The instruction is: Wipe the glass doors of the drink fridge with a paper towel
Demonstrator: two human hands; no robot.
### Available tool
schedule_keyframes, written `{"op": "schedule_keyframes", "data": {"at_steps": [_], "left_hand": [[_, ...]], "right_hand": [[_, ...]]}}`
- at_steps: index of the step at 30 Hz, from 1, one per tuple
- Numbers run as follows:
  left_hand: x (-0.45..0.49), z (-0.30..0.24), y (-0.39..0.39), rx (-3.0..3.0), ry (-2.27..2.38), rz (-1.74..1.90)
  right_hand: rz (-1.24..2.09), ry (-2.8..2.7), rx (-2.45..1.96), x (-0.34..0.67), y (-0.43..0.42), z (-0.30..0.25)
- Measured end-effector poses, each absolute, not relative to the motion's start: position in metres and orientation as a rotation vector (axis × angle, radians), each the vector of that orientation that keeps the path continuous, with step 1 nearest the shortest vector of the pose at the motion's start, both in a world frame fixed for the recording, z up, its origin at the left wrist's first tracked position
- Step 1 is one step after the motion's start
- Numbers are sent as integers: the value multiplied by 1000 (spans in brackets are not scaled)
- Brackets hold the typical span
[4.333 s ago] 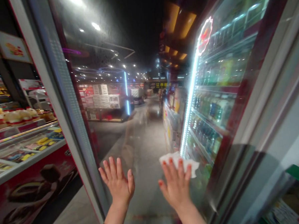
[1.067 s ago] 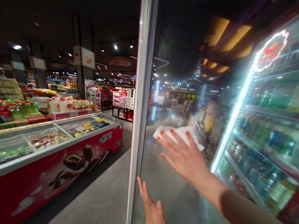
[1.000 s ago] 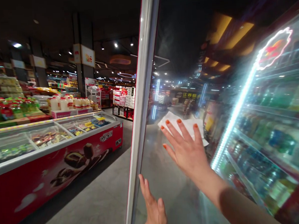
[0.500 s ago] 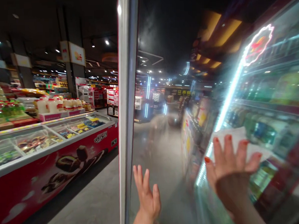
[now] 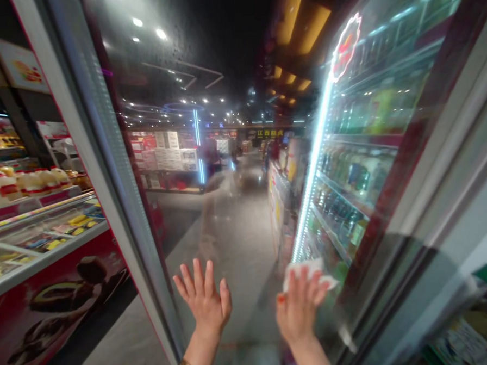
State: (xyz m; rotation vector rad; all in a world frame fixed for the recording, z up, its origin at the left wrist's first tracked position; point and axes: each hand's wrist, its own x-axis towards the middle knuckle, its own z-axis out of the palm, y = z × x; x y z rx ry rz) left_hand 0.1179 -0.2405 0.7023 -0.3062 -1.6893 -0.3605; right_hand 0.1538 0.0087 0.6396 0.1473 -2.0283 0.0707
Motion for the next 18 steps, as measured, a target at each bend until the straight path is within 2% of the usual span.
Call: {"op": "schedule_keyframes", "data": {"at_steps": [2,5,8,11,13,16,18], "left_hand": [[117,701,-243,-314,-1687,-351],[116,697,-244,-316,-1703,-372],[115,695,-242,-299,-1705,-400],[116,696,-241,-289,-1685,-394],[116,696,-242,-297,-1685,-386],[116,696,-243,-303,-1692,-384],[115,695,-242,-303,-1686,-393]], "right_hand": [[-97,-1983,360,163,-19,610],[-197,-1858,400,167,-5,596],[-34,-1769,75,153,30,631],[220,-1749,-191,140,19,677],[108,-1806,13,141,-4,694],[-248,-1840,472,148,-9,708],[-238,-1840,381,150,16,726]]}}
